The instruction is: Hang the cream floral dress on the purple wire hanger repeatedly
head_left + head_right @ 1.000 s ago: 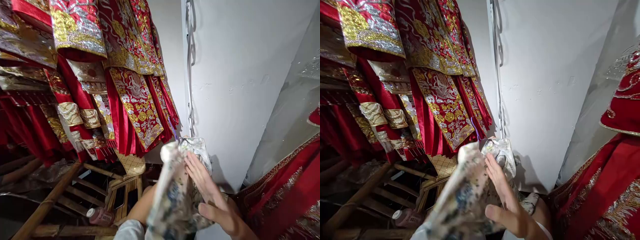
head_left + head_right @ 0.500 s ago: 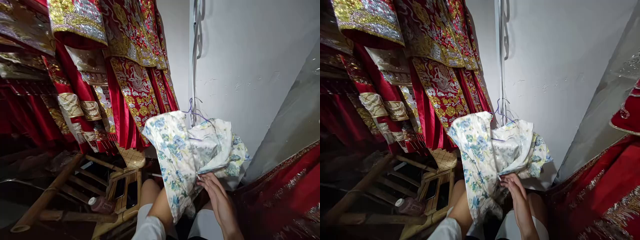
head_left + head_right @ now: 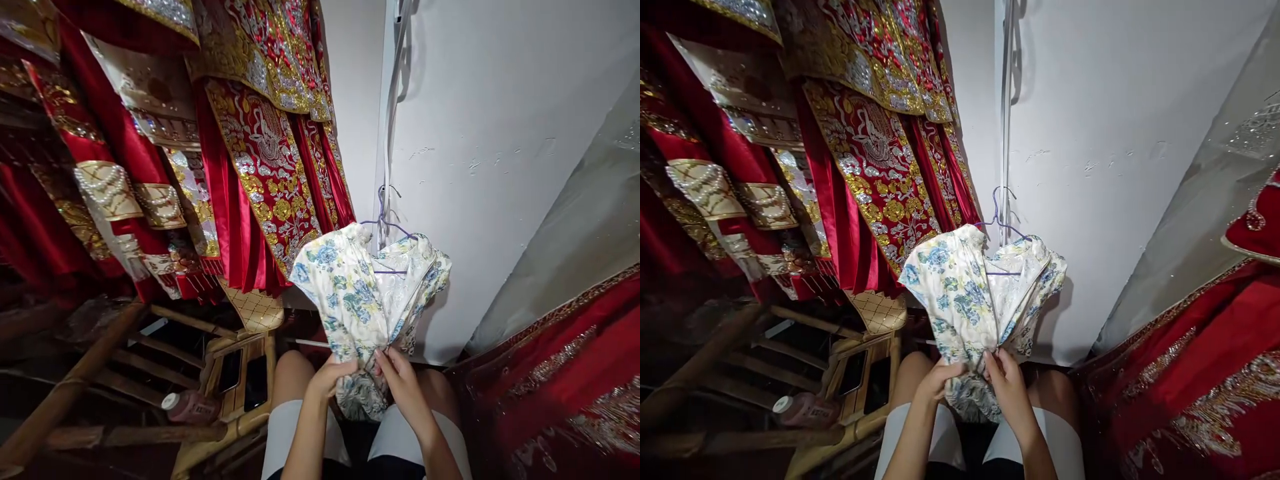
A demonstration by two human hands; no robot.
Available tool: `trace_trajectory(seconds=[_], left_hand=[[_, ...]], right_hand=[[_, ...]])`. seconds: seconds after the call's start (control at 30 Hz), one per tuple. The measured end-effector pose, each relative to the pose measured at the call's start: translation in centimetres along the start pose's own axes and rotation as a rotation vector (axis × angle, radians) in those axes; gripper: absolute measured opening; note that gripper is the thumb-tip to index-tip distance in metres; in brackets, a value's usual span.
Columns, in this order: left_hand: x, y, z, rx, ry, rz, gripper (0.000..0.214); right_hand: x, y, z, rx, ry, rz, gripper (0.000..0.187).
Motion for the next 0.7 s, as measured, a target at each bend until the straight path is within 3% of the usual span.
trace_trajectory(seconds=[0.13, 0.23, 0.3, 0.37, 0.43, 0.47, 0.53, 0.6, 0.7], left_hand=[[1.5, -0.2, 0.7, 0.086, 0.103, 0.023, 0.069], [1.3, 0.0, 1.0, 0.109, 0.118, 0.019, 0.065], [0.9, 0.6, 0.7, 0.2, 0.155, 0.098, 0.063], [0.5, 1.2, -0.4, 0.428, 0.247, 0.299, 0.057], [0.6, 1.5, -2.4, 0.739, 0.4, 0.519, 0.052], [0.9, 1.5, -3.6, 0.871, 0.487, 0.567, 0.05], [1.7, 1.4, -6.1, 0.955, 0.617, 0.436, 0.05], [2.5, 1.5, -7.9, 0.847, 0.629, 0.232, 0.051], [3.3, 1.8, -8.1, 0.701, 0.601, 0.145, 0.03]], right_hand=[[-0.7, 0.0, -0.5, 0.007, 0.005, -0.019, 0.056], [-1.6, 0.1, -1.0, 0.022, 0.019, -0.006, 0.057], [-1.7, 0.1, -1.3, 0.042, 0.049, 0.004, 0.059], [-1.3, 0.0, -1.5, 0.075, 0.105, 0.025, 0.059], [-0.8, -0.2, -1.8, 0.099, 0.162, 0.062, 0.058], [-0.6, -0.2, -1.9, 0.106, 0.181, 0.075, 0.057], [-0.3, -0.3, -2.1, 0.105, 0.189, 0.067, 0.057], [-0.3, -0.3, -2.3, 0.088, 0.155, 0.034, 0.057], [-0.6, 0.0, -2.1, 0.084, 0.088, -0.057, 0.056]])
Point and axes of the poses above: each hand's wrist, its own y-axis towards the middle knuckle, its own x-axis out of the palm, z = x × y, the point moved 1 cm from there along y, towards the middle knuckle, and after that the axes turned 14 degrees about -y, right-handed, at the moved point
